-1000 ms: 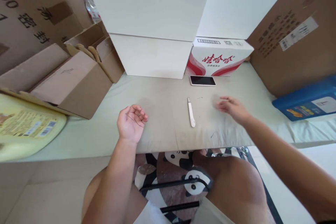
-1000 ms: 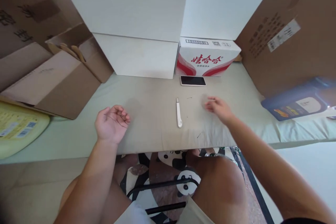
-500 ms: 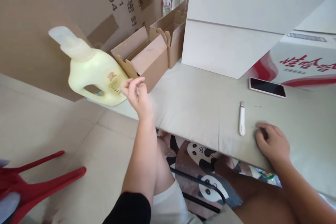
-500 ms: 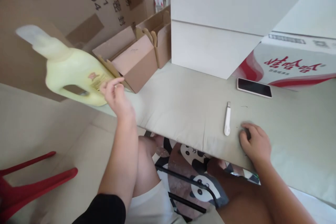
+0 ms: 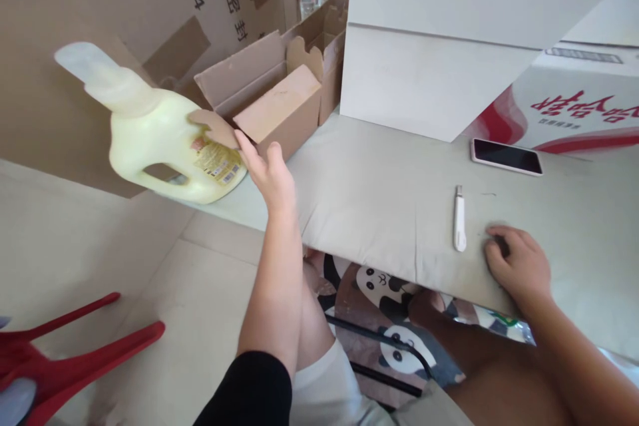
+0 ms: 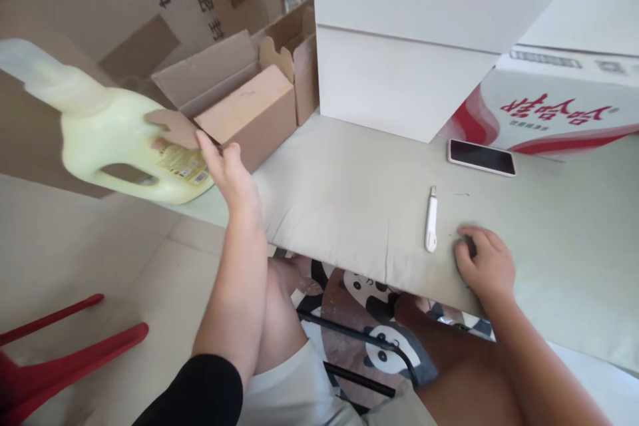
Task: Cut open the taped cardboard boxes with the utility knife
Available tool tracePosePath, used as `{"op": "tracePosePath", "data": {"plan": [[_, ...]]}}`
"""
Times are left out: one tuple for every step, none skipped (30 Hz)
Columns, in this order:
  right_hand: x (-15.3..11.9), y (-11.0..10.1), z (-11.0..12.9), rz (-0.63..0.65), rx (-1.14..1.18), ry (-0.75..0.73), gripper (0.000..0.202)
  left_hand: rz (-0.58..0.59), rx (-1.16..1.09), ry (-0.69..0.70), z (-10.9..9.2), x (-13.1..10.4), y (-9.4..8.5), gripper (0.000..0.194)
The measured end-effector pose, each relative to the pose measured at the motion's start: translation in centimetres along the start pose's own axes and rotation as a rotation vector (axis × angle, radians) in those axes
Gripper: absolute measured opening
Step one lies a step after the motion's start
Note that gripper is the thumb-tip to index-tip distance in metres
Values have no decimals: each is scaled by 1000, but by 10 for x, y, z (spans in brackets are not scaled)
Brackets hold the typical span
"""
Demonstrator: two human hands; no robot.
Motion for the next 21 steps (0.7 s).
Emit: {"op": "tracePosePath", "data": {"plan": [[0,0,0,-2,4,-1,28,-16,-52,33,-3,-5,-2,75],[0,0,1,-6,8,-1,27,-27,-103,65,-9,-11,-5,73],[0,-1,2,-8,14,-3,27,-32,-153,95,-15,-17,-8,71],[0,-1,2,-11,20,-4,27,-21,-199,123,-23,-25,-11,68],[1,-1,3,-13,28,-7,26,6,-243,149,-32,-32,-13,65],[1,-1,4,-15,38,-8,26,45,-278,168,-41,-39,-14,62],[1,-1,5,-18,50,-9,25,102,-309,168,-49,-46,-13,60],[1,-1,5,-20,65,-10,25,161,-339,151,-55,-53,-11,59],[2,-1,6,-22,81,-9,24,218,-363,114,-60,-59,-7,58],[2,-1,6,-25,100,-6,24,268,-385,53,-62,-64,-2,57],[2,-1,7,-31,121,1,23,309,-405,-28,-62,-70,4,57],[3,-1,7,-38,145,11,23,339,-422,-118,-59,-75,10,56],[3,-2,7,-48,174,26,24,362,-438,-203,-57,-80,18,55],[4,-4,8,-63,207,44,26,383,-452,-271,-53,-85,25,54],[6,-7,9,-80,242,62,29,406,-466,-317,-51,-90,31,53],[7,-12,12,-99,271,76,32,425,-478,-343,-48,-93,37,51],[9,-18,17,-125,330,81,34,442,-487,-352,-46,-96,43,50],[11,-25,23,-156,402,73,35,458,-492,-353,-45,-99,47,48],[14,-33,32,-189,483,52,36,471,-494,-352,-43,-101,51,48],[16,-42,41,-238,657,11,36,480,-494,-347,-42,-102,54,47],[18,-50,53,-263,747,-35,37,487,-493,-338,-41,-103,56,46]]}}
Point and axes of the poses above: each hand's wrist, its own x-axis towards the middle knuckle, its own y-axis out of the palm, z = x × y, the point moved 4 cm from there along x, towards the middle knuckle
